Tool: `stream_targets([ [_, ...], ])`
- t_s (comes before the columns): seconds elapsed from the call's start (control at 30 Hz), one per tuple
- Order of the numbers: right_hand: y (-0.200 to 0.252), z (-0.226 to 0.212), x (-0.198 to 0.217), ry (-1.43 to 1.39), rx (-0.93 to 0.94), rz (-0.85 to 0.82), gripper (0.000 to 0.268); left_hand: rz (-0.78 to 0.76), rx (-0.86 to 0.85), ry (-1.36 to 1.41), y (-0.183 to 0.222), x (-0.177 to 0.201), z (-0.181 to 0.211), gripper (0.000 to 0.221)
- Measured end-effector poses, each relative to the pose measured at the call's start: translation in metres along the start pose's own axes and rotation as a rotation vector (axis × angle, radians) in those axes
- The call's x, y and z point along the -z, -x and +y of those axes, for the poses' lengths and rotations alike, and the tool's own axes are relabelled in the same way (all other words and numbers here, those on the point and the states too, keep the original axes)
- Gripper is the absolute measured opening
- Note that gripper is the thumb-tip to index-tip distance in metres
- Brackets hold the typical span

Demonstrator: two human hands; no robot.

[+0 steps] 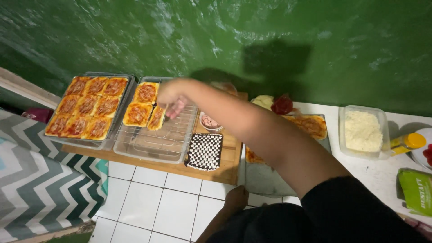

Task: The person moves bread slices from a tray to a metal sheet by hand, then uses a spatula to flip them and transfer them to a wire rack.

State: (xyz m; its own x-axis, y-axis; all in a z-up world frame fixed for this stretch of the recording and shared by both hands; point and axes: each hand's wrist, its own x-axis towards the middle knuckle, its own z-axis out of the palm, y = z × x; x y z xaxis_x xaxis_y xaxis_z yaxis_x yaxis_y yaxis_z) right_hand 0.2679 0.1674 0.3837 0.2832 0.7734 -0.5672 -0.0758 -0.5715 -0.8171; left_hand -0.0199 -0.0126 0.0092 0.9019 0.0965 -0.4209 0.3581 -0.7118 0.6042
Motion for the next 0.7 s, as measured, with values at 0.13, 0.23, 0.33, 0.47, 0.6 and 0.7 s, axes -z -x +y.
stream_targets([
  [0.13, 0.034, -0.037, 0.002, 0.028, 0.061, -0.063, 0.066, -0.009, -0.023, 0.026, 0.007, 0.009, 0.007, 0.031],
  [0.23, 0.02, -0.025, 0.008, 0.044, 0.183, -0.062, 0.076, 0.009, -0.024, 0.02, 0.003, -0.001, -0.001, 0.031],
  [0.33, 0.036, -0.023, 0.0, 0.051, 0.272, 0.043, 0.07, 0.0, -0.024, -0.001, 0.004, 0.002, 0.004, 0.031],
  [0.47, 0.03, -0.008, -0.015, 0.202, 0.427, 0.279, 0.056, 0.039, -0.061, -0.001, 0.006, 0.005, 0.006, 0.03],
  [0.6, -0.003, 0.004, -0.023, 0.447, 0.672, 0.58, 0.042, 0.024, -0.026, -0.022, 0.003, 0.003, 0.005, 0.028],
  [0.7, -0.019, -0.003, -0.032, 0.544, 0.747, 0.632, 0.036, 0.015, -0.248, -0.223, -0.009, -0.029, -0.033, 0.024],
])
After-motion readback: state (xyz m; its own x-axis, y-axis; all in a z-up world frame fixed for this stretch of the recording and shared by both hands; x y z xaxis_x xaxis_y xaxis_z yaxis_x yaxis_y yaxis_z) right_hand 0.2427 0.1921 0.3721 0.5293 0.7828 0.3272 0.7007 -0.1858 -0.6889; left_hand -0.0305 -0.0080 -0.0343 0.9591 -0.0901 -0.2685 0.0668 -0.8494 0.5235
